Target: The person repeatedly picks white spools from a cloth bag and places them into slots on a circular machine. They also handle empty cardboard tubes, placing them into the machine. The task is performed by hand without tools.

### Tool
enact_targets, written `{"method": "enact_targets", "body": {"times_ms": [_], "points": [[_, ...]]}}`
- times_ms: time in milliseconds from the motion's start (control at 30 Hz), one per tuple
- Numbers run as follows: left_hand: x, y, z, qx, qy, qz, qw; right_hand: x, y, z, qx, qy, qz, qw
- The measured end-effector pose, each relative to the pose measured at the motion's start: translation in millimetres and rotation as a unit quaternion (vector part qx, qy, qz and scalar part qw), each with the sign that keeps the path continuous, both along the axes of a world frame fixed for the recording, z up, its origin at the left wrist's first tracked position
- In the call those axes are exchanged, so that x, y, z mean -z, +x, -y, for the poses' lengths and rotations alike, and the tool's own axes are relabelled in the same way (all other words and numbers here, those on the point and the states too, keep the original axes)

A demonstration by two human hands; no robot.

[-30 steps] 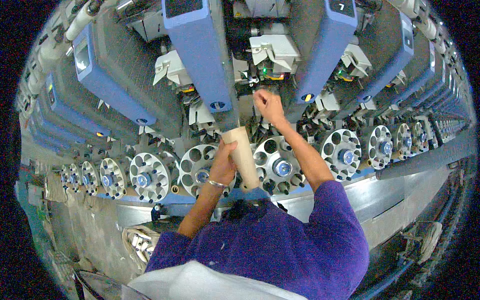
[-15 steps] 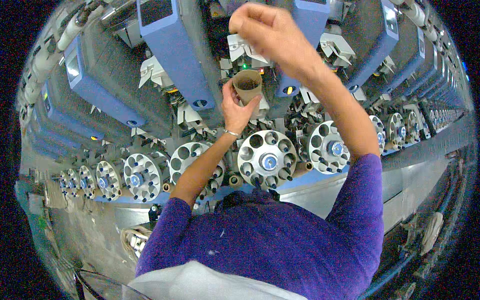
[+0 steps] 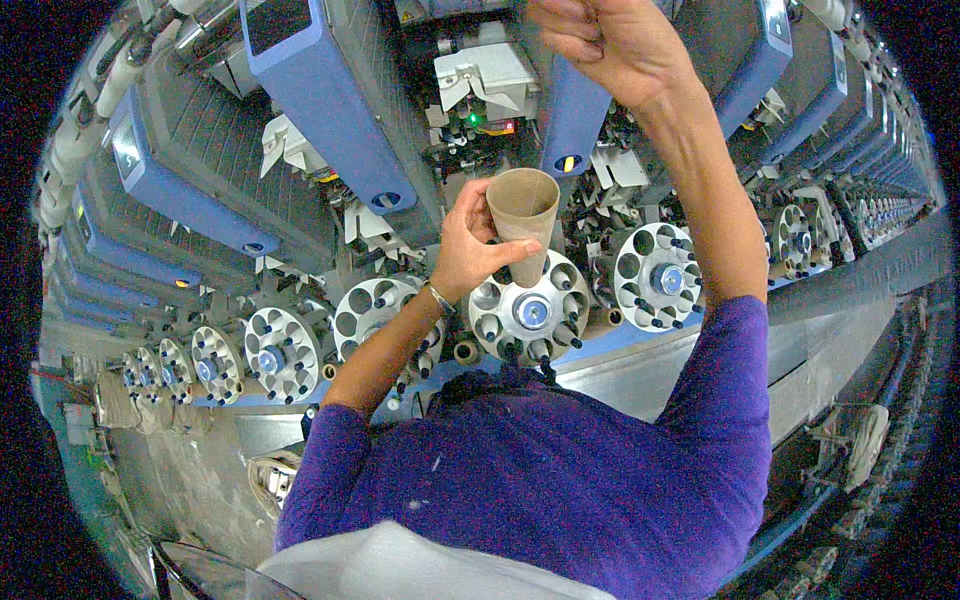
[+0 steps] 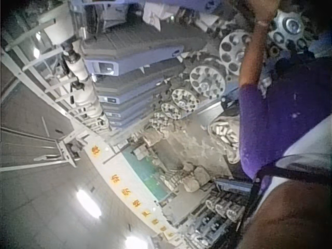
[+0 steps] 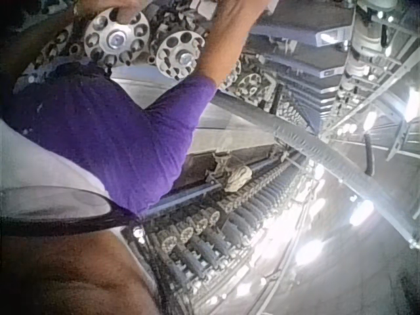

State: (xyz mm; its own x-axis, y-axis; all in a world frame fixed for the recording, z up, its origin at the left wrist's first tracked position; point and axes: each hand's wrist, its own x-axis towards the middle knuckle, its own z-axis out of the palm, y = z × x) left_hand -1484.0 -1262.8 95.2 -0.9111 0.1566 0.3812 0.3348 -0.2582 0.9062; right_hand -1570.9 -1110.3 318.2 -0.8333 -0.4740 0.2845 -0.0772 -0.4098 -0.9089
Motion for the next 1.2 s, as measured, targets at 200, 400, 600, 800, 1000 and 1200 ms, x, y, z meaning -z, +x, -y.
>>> {"method": "enact_targets", "body": {"times_ms": [200, 400, 600, 800, 1000, 1200], "points": [[-13.1, 12.0, -8.9, 0.06, -0.055, 0.007, 0.997, -0.4, 23.3, 10.1, 0.078, 0.097, -0.069, 0.99], [-15.5, 18.8, -9.9, 0.112, 0.008, 0.03, 0.993, 26.7, 29.8, -18.2, -0.033, 0.393, -0.476, 0.786], [-20.9, 28.8, -17.4, 0.087, -0.059, 0.004, 0.994, 86.8, 48.5, -48.6, -0.106, 0.567, -0.517, 0.632], [-41.8, 38.3, -16.2, 0.012, -0.178, -0.077, 0.981, 14.5, 37.2, -73.8, 0.153, 0.44, -0.445, 0.765], [-63.4, 34.6, -11.9, -0.127, -0.265, -0.208, 0.933, 43.1, 88.4, -50.2, -0.091, 0.492, -0.303, 0.811], [-67.1, 25.1, -0.8, -0.125, -0.213, -0.14, 0.959, 59.9, 57.3, -44.6, -0.023, 0.315, -0.13, 0.94]]}}
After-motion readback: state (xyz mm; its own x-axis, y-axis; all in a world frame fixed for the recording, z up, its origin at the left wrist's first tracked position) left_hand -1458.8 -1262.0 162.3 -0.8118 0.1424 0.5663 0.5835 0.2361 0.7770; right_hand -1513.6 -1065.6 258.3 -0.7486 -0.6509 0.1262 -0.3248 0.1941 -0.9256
